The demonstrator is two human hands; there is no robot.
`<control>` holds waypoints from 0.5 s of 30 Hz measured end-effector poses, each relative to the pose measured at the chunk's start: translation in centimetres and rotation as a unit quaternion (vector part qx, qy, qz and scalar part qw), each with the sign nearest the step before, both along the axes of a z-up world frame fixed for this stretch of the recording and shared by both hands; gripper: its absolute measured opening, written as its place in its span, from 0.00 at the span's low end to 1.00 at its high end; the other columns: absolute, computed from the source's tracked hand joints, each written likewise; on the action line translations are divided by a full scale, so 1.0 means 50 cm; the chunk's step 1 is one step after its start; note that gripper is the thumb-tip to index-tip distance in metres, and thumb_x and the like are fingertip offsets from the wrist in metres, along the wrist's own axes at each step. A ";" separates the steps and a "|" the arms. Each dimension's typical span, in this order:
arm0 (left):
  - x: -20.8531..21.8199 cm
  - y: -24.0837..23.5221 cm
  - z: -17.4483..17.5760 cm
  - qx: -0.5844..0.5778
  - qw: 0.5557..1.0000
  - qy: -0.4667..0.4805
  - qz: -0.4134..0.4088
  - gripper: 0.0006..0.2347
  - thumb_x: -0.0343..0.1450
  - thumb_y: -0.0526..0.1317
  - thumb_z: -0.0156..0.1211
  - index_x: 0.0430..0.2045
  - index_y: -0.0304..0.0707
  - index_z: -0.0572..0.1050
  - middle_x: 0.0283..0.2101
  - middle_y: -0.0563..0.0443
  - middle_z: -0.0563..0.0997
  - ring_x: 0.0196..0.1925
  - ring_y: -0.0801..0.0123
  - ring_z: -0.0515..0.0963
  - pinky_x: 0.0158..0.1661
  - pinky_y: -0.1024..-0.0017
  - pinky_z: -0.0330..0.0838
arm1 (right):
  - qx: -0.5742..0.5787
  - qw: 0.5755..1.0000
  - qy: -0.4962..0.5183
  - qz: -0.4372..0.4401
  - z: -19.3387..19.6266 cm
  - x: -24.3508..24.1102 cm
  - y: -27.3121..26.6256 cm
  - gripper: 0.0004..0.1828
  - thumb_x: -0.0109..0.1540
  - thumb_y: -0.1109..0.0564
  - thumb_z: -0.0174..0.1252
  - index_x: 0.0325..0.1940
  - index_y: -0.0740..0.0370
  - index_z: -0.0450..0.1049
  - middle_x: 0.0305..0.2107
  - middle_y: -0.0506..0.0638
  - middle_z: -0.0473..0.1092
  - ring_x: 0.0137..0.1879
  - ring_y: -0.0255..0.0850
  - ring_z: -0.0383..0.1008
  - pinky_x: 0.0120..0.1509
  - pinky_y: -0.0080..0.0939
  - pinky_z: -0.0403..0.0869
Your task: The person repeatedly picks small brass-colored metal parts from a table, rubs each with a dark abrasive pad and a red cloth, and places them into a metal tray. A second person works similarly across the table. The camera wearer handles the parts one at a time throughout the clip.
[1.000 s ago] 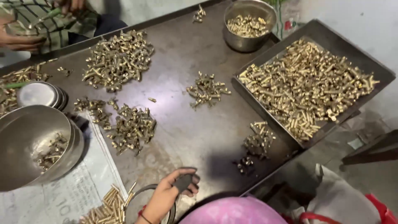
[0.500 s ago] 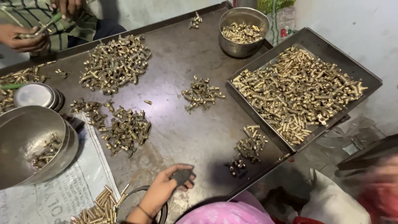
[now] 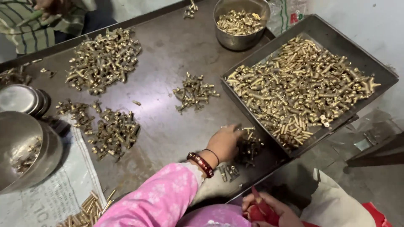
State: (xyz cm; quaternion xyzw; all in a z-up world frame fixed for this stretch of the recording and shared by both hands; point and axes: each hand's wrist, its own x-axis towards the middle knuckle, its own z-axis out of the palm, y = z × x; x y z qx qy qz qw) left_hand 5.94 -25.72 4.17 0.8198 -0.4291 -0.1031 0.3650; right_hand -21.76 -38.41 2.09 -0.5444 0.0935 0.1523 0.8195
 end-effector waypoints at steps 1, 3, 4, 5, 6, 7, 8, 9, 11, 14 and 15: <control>0.005 -0.012 -0.011 0.037 0.997 -0.057 -0.037 0.22 0.58 0.33 0.64 0.48 0.39 0.77 0.62 0.40 0.72 0.60 0.45 0.72 0.57 0.58 0.69 | 0.036 0.999 -0.022 0.024 -0.028 -0.004 -0.015 0.34 0.60 0.54 0.68 0.66 0.69 0.65 0.53 0.61 0.70 0.58 0.46 0.73 0.63 0.47 0.69; 0.010 -0.010 -0.017 0.020 0.997 -0.053 -0.044 0.22 0.58 0.33 0.63 0.48 0.40 0.78 0.60 0.39 0.73 0.58 0.45 0.73 0.56 0.57 0.69 | 0.046 0.997 -0.041 0.038 -0.057 -0.004 -0.040 0.37 0.61 0.51 0.66 0.69 0.68 0.61 0.56 0.61 0.68 0.60 0.48 0.72 0.67 0.48 0.67; 0.010 -0.005 -0.020 0.005 0.998 -0.047 -0.049 0.22 0.58 0.32 0.62 0.48 0.41 0.79 0.59 0.39 0.74 0.57 0.44 0.74 0.55 0.57 0.70 | 0.056 0.995 -0.058 0.054 -0.071 -0.007 -0.049 0.39 0.63 0.48 0.64 0.72 0.67 0.57 0.58 0.62 0.67 0.63 0.49 0.71 0.71 0.49 0.65; 0.008 -0.001 -0.008 0.006 0.998 -0.045 -0.050 0.22 0.58 0.32 0.62 0.48 0.41 0.79 0.59 0.39 0.74 0.57 0.44 0.74 0.55 0.57 0.70 | 0.057 0.995 -0.057 0.053 -0.070 -0.007 -0.049 0.39 0.63 0.48 0.64 0.72 0.67 0.57 0.58 0.62 0.67 0.63 0.49 0.71 0.71 0.49 0.65; 0.007 0.003 0.006 0.041 0.997 -0.039 -0.047 0.19 0.59 0.33 0.62 0.46 0.40 0.79 0.57 0.40 0.75 0.55 0.45 0.76 0.53 0.57 0.71 | 0.056 0.994 -0.074 0.056 -0.069 -0.006 -0.052 0.41 0.63 0.47 0.62 0.73 0.66 0.54 0.59 0.62 0.66 0.63 0.49 0.71 0.71 0.49 0.64; 0.005 0.009 0.021 0.075 0.996 -0.032 -0.044 0.16 0.60 0.34 0.62 0.43 0.38 0.80 0.55 0.41 0.77 0.54 0.47 0.77 0.52 0.57 0.73 | 0.054 0.993 -0.091 0.059 -0.067 -0.004 -0.053 0.42 0.63 0.45 0.61 0.75 0.65 0.52 0.59 0.62 0.66 0.63 0.50 0.71 0.71 0.50 0.64; 0.004 0.013 0.026 0.075 0.996 -0.034 -0.044 0.16 0.60 0.34 0.62 0.43 0.38 0.80 0.55 0.41 0.77 0.54 0.47 0.77 0.52 0.57 0.73 | 0.054 0.992 -0.093 0.059 -0.080 -0.009 -0.056 0.42 0.63 0.45 0.61 0.75 0.65 0.52 0.59 0.62 0.66 0.63 0.50 0.71 0.71 0.50 0.64; 0.003 0.018 0.032 0.133 0.990 -0.024 -0.036 0.13 0.62 0.37 0.63 0.40 0.38 0.80 0.51 0.41 0.78 0.52 0.47 0.78 0.52 0.56 0.73 | 0.077 0.993 -0.079 0.028 -0.093 -0.014 -0.058 0.42 0.64 0.45 0.59 0.74 0.66 0.52 0.58 0.65 0.67 0.61 0.52 0.72 0.69 0.51 0.66; 0.005 0.025 0.028 0.189 0.981 -0.016 -0.029 0.11 0.64 0.40 0.64 0.37 0.37 0.80 0.47 0.40 0.79 0.51 0.48 0.79 0.51 0.56 0.74 | 0.099 0.993 -0.067 -0.004 -0.098 -0.017 -0.060 0.41 0.65 0.44 0.58 0.74 0.67 0.52 0.57 0.67 0.68 0.60 0.54 0.73 0.68 0.53 0.67; -0.002 0.044 0.011 0.194 0.981 -0.029 -0.002 0.08 0.65 0.39 0.62 0.31 0.36 0.81 0.45 0.41 0.80 0.50 0.48 0.79 0.49 0.56 0.76 | 0.059 0.996 -0.038 -0.057 -0.062 -0.022 -0.048 0.37 0.66 0.48 0.57 0.72 0.71 0.55 0.54 0.71 0.71 0.59 0.57 0.76 0.67 0.54 0.69; -0.003 0.049 0.015 0.201 0.980 -0.003 0.003 0.08 0.67 0.40 0.61 0.34 0.38 0.81 0.45 0.41 0.80 0.50 0.49 0.80 0.50 0.56 0.75 | 0.025 0.997 -0.044 -0.055 -0.048 -0.019 -0.045 0.36 0.64 0.53 0.58 0.72 0.71 0.55 0.54 0.70 0.71 0.60 0.56 0.75 0.67 0.54 0.68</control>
